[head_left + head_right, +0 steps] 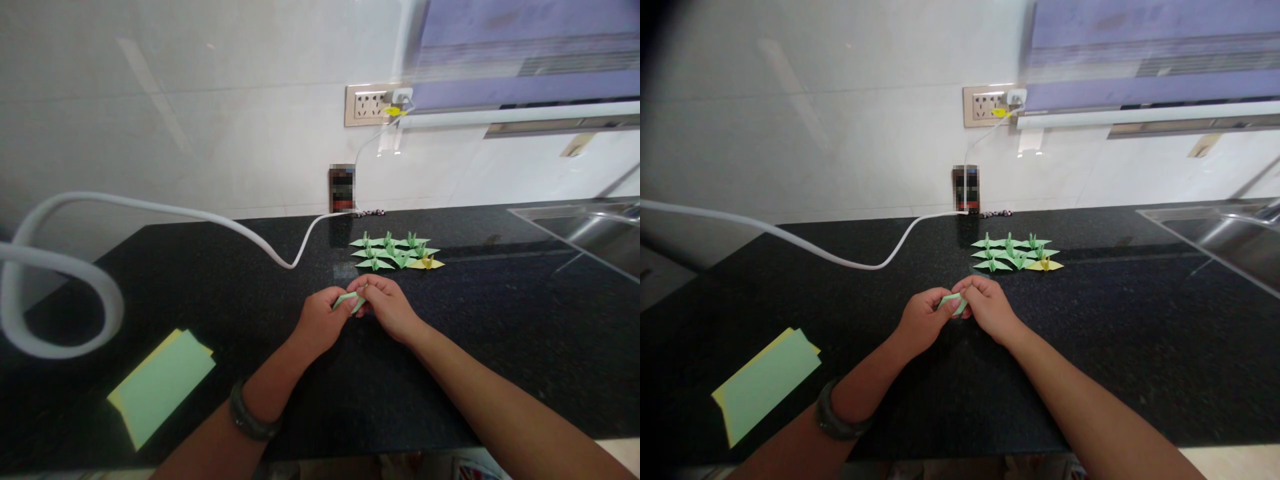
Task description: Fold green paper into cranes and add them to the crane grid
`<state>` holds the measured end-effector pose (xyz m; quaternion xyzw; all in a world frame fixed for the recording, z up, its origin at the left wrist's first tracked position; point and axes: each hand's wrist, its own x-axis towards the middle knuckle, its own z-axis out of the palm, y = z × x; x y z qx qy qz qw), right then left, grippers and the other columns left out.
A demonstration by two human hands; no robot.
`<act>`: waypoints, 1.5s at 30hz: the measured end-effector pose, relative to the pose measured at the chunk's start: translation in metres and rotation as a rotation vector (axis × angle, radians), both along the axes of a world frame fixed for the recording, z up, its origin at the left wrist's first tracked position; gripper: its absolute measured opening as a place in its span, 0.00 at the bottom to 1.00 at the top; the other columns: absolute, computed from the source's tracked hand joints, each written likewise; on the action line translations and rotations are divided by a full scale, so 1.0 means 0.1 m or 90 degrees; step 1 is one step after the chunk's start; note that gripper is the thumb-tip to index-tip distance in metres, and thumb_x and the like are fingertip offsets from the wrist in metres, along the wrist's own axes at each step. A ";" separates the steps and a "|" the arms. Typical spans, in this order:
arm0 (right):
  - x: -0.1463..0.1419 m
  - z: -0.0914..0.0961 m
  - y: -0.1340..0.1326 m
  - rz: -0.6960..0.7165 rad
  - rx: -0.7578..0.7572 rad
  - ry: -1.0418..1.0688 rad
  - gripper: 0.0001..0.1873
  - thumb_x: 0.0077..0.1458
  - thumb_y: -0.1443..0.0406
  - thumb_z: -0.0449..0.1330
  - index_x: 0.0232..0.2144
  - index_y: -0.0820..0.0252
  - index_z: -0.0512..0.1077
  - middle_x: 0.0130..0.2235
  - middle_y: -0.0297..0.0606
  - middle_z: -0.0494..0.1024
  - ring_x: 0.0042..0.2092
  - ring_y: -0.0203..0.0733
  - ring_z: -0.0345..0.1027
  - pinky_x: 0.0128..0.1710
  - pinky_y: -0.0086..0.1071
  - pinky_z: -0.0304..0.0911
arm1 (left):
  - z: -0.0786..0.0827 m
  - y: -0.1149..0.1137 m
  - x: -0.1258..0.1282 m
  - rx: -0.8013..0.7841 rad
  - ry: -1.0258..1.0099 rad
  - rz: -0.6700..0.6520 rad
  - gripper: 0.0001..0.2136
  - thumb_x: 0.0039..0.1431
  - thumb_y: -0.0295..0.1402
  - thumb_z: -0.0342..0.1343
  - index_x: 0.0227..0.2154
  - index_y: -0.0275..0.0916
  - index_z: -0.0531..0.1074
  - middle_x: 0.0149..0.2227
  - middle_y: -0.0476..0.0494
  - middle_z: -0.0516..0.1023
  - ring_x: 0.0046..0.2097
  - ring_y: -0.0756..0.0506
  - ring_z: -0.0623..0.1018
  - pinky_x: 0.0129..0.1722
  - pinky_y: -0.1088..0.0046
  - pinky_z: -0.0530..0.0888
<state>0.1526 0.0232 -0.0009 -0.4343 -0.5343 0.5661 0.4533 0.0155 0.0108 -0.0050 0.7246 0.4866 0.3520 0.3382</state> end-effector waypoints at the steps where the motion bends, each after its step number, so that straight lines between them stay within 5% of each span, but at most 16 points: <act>1: 0.00 0.00 0.00 0.001 -0.001 0.001 0.08 0.43 0.70 0.49 0.25 0.63 0.67 0.20 0.32 0.69 0.20 0.30 0.60 0.21 0.25 0.58 | 0.00 0.00 0.00 -0.001 -0.001 0.000 0.15 0.52 0.41 0.44 0.26 0.37 0.71 0.24 0.49 0.72 0.27 0.51 0.69 0.26 0.78 0.62; 13: 0.00 -0.06 0.02 0.022 0.030 0.009 0.06 0.44 0.68 0.52 0.30 0.61 0.65 0.22 0.30 0.67 0.22 0.30 0.61 0.22 0.25 0.59 | -0.05 0.04 -0.01 -0.044 -0.099 0.036 0.13 0.51 0.40 0.47 0.27 0.35 0.69 0.24 0.48 0.73 0.27 0.50 0.71 0.26 0.77 0.65; 23: 0.05 -0.14 0.05 -0.074 0.264 -0.163 0.07 0.46 0.64 0.56 0.31 0.58 0.68 0.30 0.35 0.68 0.28 0.34 0.62 0.27 0.28 0.60 | -0.11 0.09 -0.01 -0.147 -0.252 0.070 0.13 0.46 0.40 0.52 0.30 0.35 0.69 0.24 0.47 0.73 0.27 0.49 0.73 0.28 0.74 0.70; 33: 0.06 -0.09 0.04 -0.049 0.322 -0.225 0.03 0.47 0.68 0.54 0.24 0.59 0.67 0.30 0.36 0.67 0.28 0.34 0.61 0.29 0.29 0.59 | 0.00 0.06 0.00 -0.428 -0.415 -0.015 0.16 0.50 0.44 0.47 0.32 0.35 0.66 0.28 0.44 0.73 0.24 0.50 0.74 0.20 0.79 0.68; 45: 0.07 -0.08 0.05 -0.036 0.363 -0.234 0.03 0.47 0.67 0.55 0.24 0.60 0.68 0.32 0.37 0.68 0.34 0.36 0.63 0.32 0.30 0.60 | -0.02 0.08 -0.02 -0.447 -0.456 0.023 0.12 0.47 0.40 0.51 0.30 0.35 0.67 0.26 0.46 0.71 0.24 0.51 0.73 0.19 0.79 0.66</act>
